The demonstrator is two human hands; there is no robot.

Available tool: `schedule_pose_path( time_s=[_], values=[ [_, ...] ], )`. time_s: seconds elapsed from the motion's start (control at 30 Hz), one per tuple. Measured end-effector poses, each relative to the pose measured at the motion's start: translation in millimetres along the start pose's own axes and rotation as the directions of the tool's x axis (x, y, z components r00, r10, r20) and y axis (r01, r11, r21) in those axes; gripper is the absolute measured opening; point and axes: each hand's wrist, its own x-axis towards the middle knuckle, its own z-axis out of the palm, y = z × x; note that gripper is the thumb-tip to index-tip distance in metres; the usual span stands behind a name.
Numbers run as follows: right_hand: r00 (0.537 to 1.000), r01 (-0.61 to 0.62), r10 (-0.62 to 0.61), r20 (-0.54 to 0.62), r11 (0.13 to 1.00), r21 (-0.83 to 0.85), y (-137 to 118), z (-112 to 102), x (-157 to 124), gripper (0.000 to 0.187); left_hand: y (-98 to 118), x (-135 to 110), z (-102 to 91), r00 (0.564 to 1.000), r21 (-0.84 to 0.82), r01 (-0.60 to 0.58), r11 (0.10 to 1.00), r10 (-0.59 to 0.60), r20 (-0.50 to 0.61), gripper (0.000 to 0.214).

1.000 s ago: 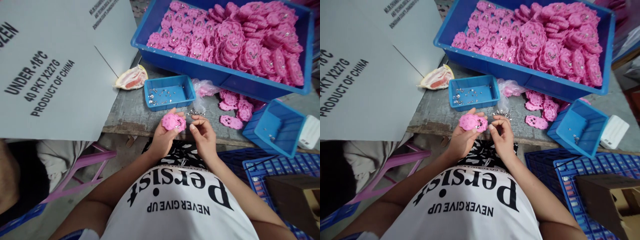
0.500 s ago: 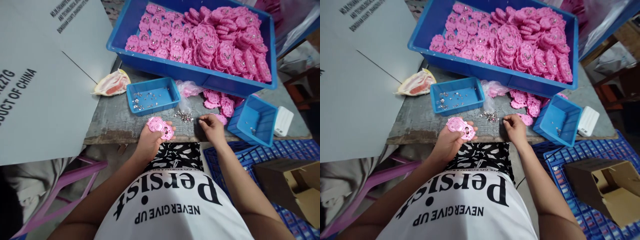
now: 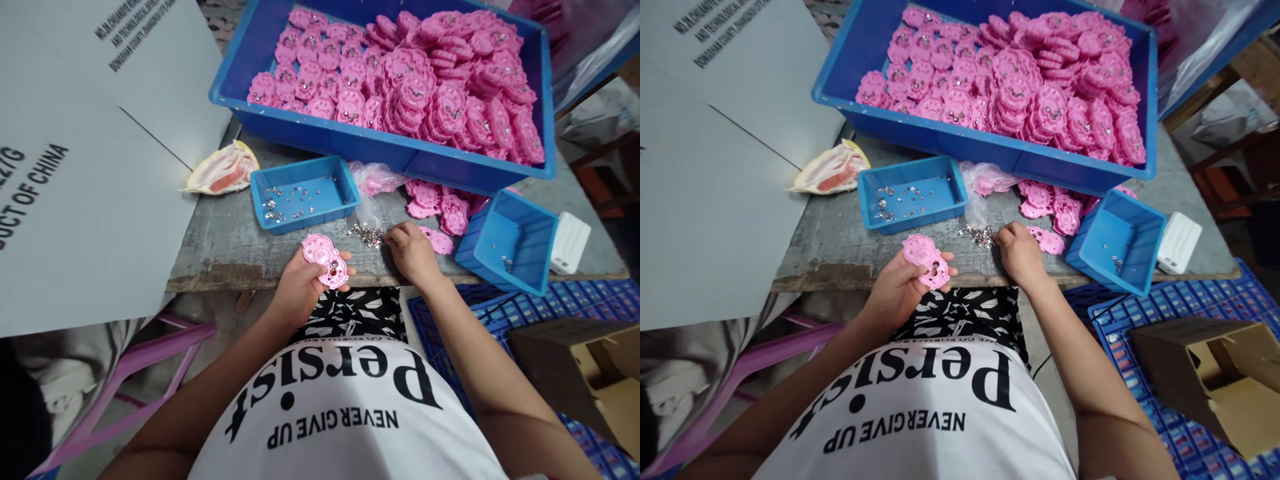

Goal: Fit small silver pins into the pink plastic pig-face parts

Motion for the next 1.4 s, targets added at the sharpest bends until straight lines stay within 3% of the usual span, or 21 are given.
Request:
schedule_pose_path(
  time_s=[0.13,0.27,0.33,0.47,0.57,0.67,0.77,0.87,1.03,1.17,1.4],
  values=[
    [0.998,0.065,-0.066,-0.013,0.996,-0.067,0,3,-2,0.020,-2,1,-2.1,1.000,0.012,-0.003,1.000,0.003,-0.009,0.045],
    [0.996,0.022,-0.012,-0.086,0.993,0.114,-9,-6,-5,0.014,-6,3,-4.1,1.000,0.057,-0.014,0.998,0.015,-0.023,0.047],
    [0.999,0.018,-0.006,-0.050,0.965,0.262,-23,-14,-7,0.011,-8,5,-1.0,0.998,0.127,-0.044,0.991,0.050,-0.046,0.046],
    [0.984,0.043,-0.115,0.136,0.894,0.446,-59,-25,-10,0.013,-10,8,11.4,0.985,0.287,-0.085,0.954,0.123,-0.118,0.038],
    [0.973,0.091,-0.175,0.151,0.891,0.444,-80,-28,-11,0.016,-11,9,16.7,0.980,0.343,-0.073,0.937,0.131,-0.150,0.033],
    [0.968,0.156,-0.218,0.128,0.914,0.374,-91,-26,-11,0.017,-12,9,15.9,0.980,0.273,-0.054,0.961,0.104,-0.171,0.038],
    [0.964,0.212,-0.250,0.088,0.925,0.316,-95,-23,-13,0.017,-14,8,13.5,0.988,0.148,-0.044,0.988,0.065,-0.140,0.042],
    [0.969,0.223,-0.246,0.020,0.905,0.363,-96,-18,-16,0.018,-14,6,12.8,0.994,0.084,-0.045,0.995,0.053,-0.094,0.039],
    [0.993,0.074,-0.116,0.032,0.794,0.603,-93,-12,-20,0.018,-11,3,14.2,0.991,0.090,-0.053,0.995,0.064,-0.118,0.039],
    [0.993,-0.010,-0.068,0.095,0.760,0.650,-90,-12,-22,0.019,-11,3,14.7,0.983,0.129,-0.070,0.989,0.090,-0.161,0.039],
    [0.982,0.167,-0.186,-0.010,0.857,0.487,-95,-15,-25,0.021,-13,2,11.2,0.985,0.125,-0.075,0.989,0.093,-0.148,0.036]
  ],
)
